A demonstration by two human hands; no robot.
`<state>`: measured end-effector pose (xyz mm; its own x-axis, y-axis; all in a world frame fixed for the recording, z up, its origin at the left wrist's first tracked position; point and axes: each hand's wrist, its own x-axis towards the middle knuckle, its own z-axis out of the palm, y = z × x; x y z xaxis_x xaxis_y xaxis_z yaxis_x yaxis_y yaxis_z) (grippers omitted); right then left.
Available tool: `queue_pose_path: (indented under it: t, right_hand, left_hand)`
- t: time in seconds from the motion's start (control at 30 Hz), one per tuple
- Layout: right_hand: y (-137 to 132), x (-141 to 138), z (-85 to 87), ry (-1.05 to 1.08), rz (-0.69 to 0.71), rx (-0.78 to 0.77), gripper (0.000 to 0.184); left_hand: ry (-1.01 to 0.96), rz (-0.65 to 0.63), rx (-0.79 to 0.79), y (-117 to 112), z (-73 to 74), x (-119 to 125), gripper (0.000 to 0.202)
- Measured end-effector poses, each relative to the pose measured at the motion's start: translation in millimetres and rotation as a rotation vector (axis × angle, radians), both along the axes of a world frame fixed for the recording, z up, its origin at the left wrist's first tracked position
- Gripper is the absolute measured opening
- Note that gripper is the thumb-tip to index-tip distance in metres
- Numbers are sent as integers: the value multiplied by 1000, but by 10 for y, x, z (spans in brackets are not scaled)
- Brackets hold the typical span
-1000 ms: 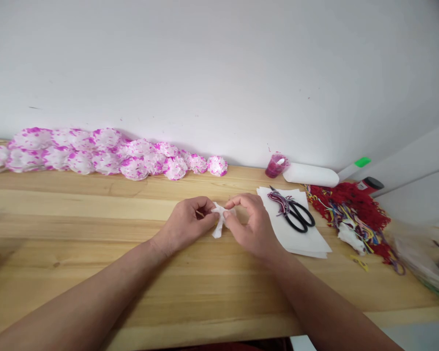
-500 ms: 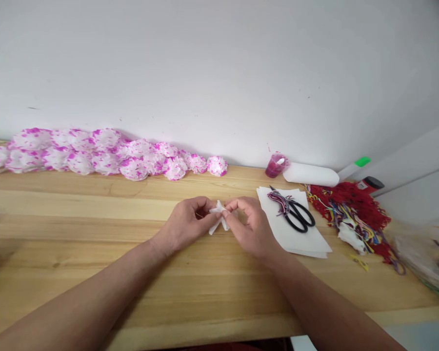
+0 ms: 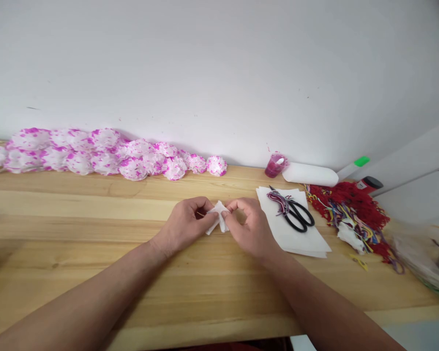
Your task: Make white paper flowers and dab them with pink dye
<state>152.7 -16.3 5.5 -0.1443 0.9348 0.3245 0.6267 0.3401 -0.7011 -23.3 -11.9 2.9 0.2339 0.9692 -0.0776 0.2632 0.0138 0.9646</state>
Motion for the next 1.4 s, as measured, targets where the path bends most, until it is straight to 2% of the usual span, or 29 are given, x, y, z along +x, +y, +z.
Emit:
queue_pose_path:
  t: [0.3, 0.53, 0.73, 0.87, 0.97, 1.1, 1.4]
  right_hand:
    - [22, 31, -7, 80, -21, -191, 17]
    - [25, 16, -36, 85, -20, -124, 6]
    - [12, 6, -24, 48, 45, 66, 5]
    - [12, 8, -10, 45, -17, -29, 6]
    - [13, 7, -8, 45, -14, -95, 8]
    - [17, 6, -18, 40, -24, -100, 9]
    - [23, 6, -14, 73, -30, -163, 11]
  left_hand:
    - [-13, -28, 13, 5, -36, 0, 20]
    - [18, -45, 22, -2, -43, 8, 28]
    - [-105, 0, -96, 25, -46, 2, 25]
    - [-191, 24, -131, 40, -83, -2, 22]
    - [-122, 20, -74, 39, -97, -1, 22]
    - [-58, -7, -33, 26, -84, 8, 22]
    - [-54, -16, -20, 26, -91, 3, 20]
